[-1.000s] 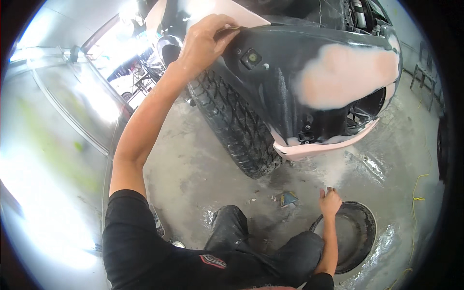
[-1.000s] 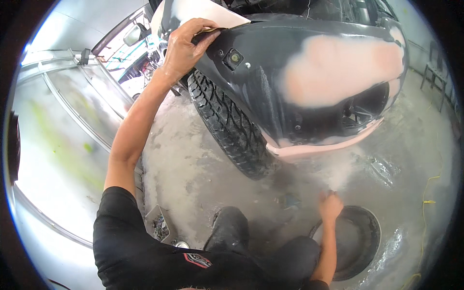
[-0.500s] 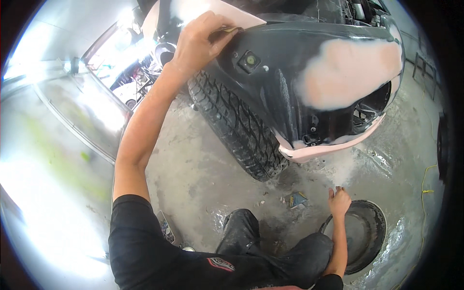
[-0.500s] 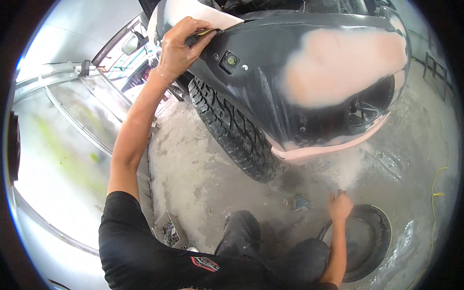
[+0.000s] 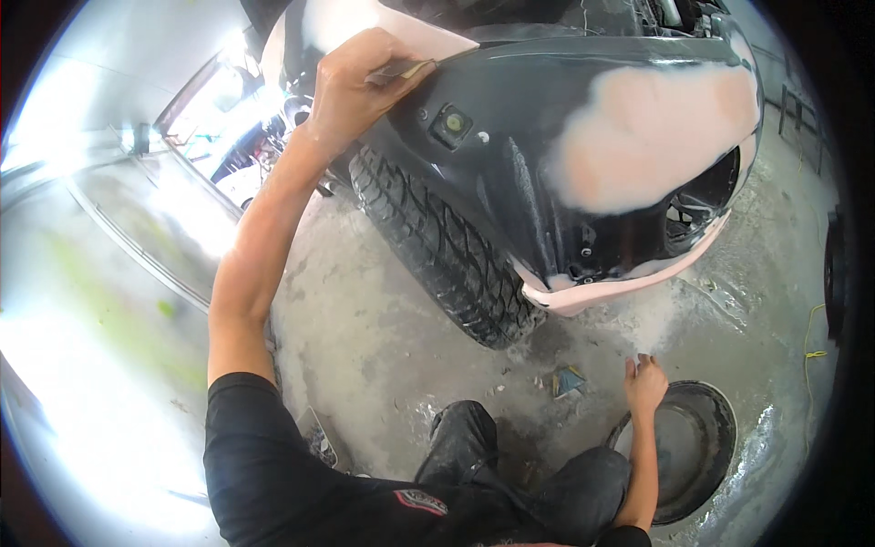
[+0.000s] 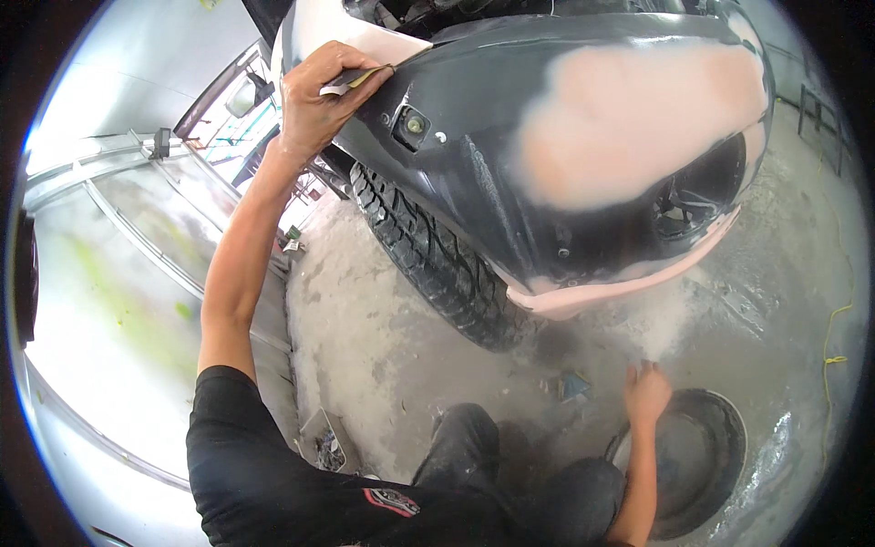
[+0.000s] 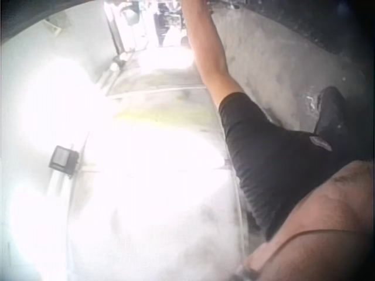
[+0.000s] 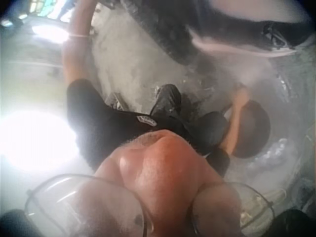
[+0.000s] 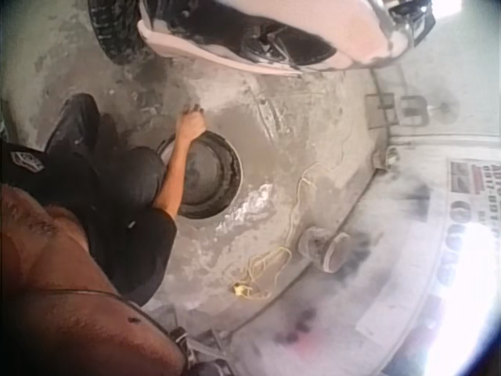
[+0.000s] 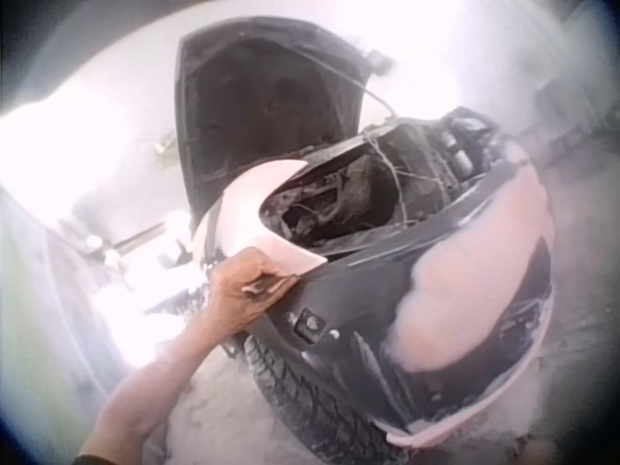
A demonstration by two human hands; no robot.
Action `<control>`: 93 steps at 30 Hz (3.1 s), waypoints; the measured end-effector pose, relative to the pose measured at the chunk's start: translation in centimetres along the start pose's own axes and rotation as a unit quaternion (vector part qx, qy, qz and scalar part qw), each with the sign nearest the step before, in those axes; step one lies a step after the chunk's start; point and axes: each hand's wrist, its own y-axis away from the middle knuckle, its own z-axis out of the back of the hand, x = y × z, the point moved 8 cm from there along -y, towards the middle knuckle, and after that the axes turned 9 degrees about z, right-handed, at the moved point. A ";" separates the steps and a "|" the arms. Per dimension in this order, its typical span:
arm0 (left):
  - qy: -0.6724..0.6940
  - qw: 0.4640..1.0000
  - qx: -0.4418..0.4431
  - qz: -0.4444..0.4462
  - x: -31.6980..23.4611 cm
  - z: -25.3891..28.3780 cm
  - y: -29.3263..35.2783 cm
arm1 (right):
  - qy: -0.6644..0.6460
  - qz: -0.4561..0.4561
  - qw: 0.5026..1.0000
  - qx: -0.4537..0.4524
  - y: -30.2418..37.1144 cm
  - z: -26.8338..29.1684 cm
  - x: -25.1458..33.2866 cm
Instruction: The person wet sands a car's fender and bumper using sandpaper, wiping the surface with a cloth and dipping their hands into a bucket of water.
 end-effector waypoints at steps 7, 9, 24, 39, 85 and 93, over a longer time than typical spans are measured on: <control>0.005 1.000 -0.019 0.017 -0.7 -0.6 0.1 | -0.010 -0.014 0.999 0.029 0.4 0.0 -0.1; 0.008 1.000 -0.016 0.017 -0.1 -0.1 0.2 | -0.002 0.000 1.000 -0.005 0.8 -0.7 -0.8; -0.051 0.997 -0.032 -0.042 -2.8 -1.0 -1.4 | 0.011 0.009 0.999 -0.029 0.2 -0.4 -0.4; -0.084 0.995 -0.053 -0.015 -2.9 -0.8 0.3 | -0.018 -0.028 0.999 0.018 0.0 0.8 0.1; -0.083 0.996 -0.007 -0.024 -1.6 -0.2 2.0 | -0.018 0.013 0.998 -0.060 0.4 0.8 0.2; -0.064 0.997 -0.032 -0.034 -1.6 -0.6 1.6 | -0.004 -0.006 1.000 -0.026 0.1 0.2 0.0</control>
